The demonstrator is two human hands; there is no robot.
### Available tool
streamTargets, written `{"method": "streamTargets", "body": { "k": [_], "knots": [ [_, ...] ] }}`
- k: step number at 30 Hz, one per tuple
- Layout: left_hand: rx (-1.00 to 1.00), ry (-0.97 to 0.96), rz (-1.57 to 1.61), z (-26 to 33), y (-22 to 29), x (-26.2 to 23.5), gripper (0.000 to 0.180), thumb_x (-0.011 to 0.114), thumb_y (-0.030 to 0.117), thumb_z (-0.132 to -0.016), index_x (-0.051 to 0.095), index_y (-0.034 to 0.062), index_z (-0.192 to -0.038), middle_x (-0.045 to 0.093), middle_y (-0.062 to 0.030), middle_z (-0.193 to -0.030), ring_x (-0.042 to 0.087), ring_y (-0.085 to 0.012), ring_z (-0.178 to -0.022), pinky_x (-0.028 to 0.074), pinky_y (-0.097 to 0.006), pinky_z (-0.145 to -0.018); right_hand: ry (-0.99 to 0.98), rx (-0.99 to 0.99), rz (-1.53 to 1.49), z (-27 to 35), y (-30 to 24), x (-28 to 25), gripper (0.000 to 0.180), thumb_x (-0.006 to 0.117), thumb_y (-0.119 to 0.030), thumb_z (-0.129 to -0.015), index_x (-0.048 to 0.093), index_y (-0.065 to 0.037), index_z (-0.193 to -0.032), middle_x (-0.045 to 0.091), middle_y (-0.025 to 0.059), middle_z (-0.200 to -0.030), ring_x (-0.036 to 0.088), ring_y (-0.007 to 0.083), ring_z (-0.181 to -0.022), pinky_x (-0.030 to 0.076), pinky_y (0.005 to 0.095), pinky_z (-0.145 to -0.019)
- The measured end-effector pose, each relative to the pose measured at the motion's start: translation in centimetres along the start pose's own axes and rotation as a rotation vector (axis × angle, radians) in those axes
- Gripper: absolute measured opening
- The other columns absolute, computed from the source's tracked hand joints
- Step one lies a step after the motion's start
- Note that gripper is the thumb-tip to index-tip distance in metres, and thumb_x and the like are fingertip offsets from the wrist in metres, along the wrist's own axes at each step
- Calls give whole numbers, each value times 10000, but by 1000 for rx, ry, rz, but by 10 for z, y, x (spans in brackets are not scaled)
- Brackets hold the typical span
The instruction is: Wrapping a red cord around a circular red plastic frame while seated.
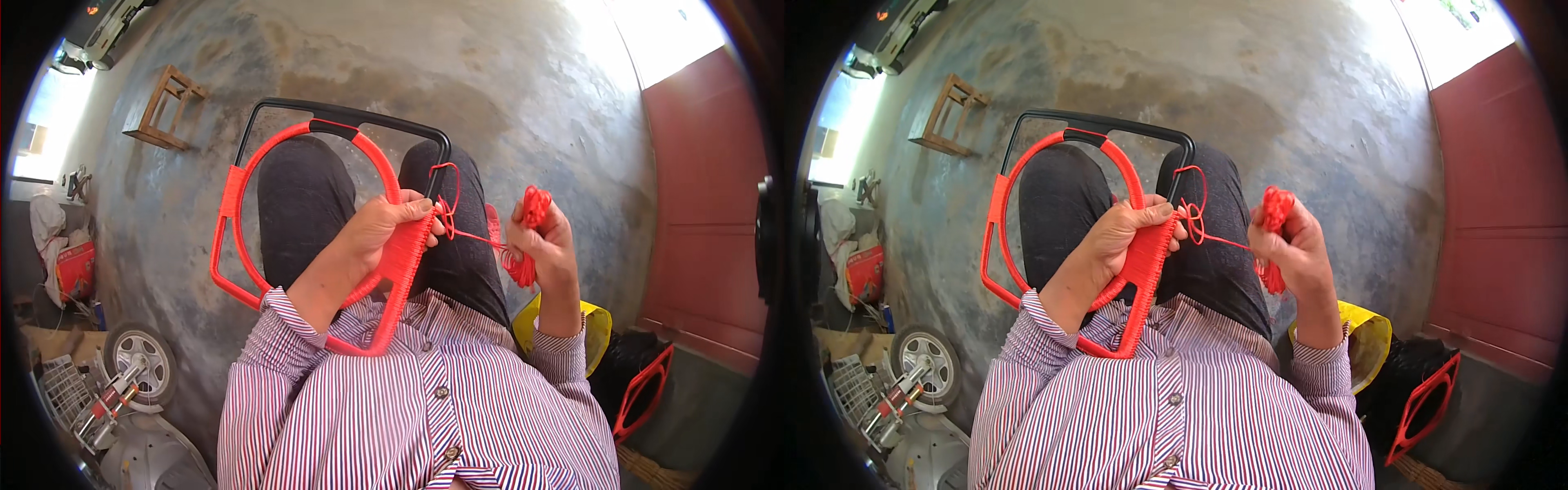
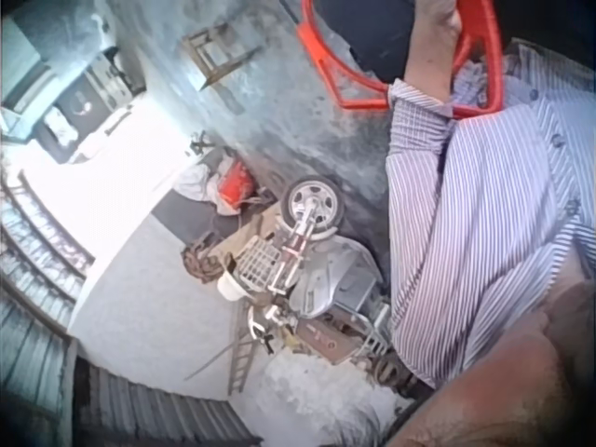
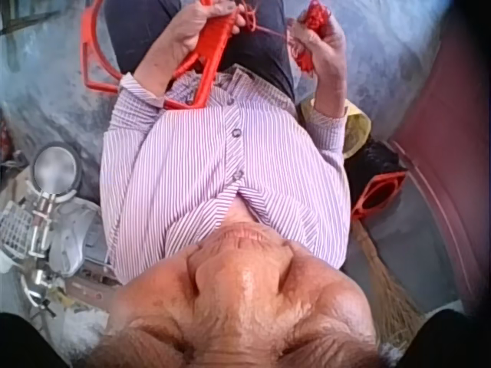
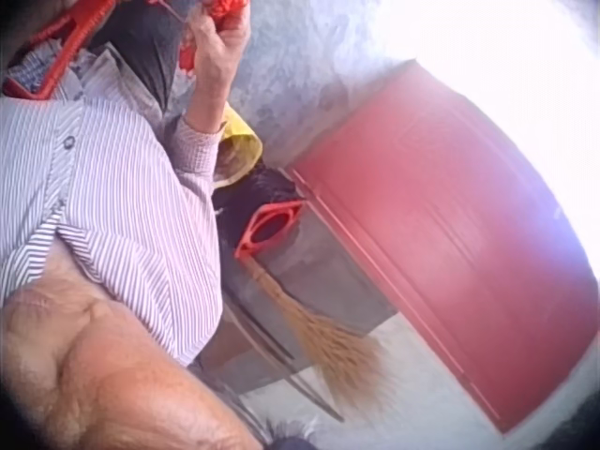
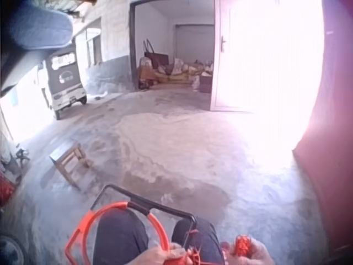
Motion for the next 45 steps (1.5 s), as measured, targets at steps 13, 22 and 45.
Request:
{"method": "streamTargets", "body": {
  "k": [13,22,45],
  "knots": [
    [14,10,-25,1,1,3,168,623,149,-961,609,-9,-1019,694,-155,-858,691,-219,-707,577,-311,-650,96,167,-5,0,30,24,149,615,-19,-911,519,-41,-1023,618,61,-790,565,94,-596,457,228,-552],
    [13,32,-38,1,1,-1,191,620,163,-964,612,-14,-1035,693,-159,-845,695,-212,-669,592,-295,-617,141,-81,-134,48,-37,-10,108,611,-57,-842,524,-24,-895,494,20,-630,420,106,-453,327,261,-442],
    [-36,1,-10,14,7,-7,123,624,119,-935,553,19,-943,661,-162,-800,685,-240,-666,596,-352,-582,-373,-137,768,11,18,39,246,627,-25,-839,661,14,-1080,638,118,-991,629,224,-876,512,330,-793]
  ]
}}
Point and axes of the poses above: each hand's wrist, its own z-axis away from the middle knuckle, its own x-axis out of the palm, y = z × x, the point moved 6 cm from there along -z, towards the middle knuckle
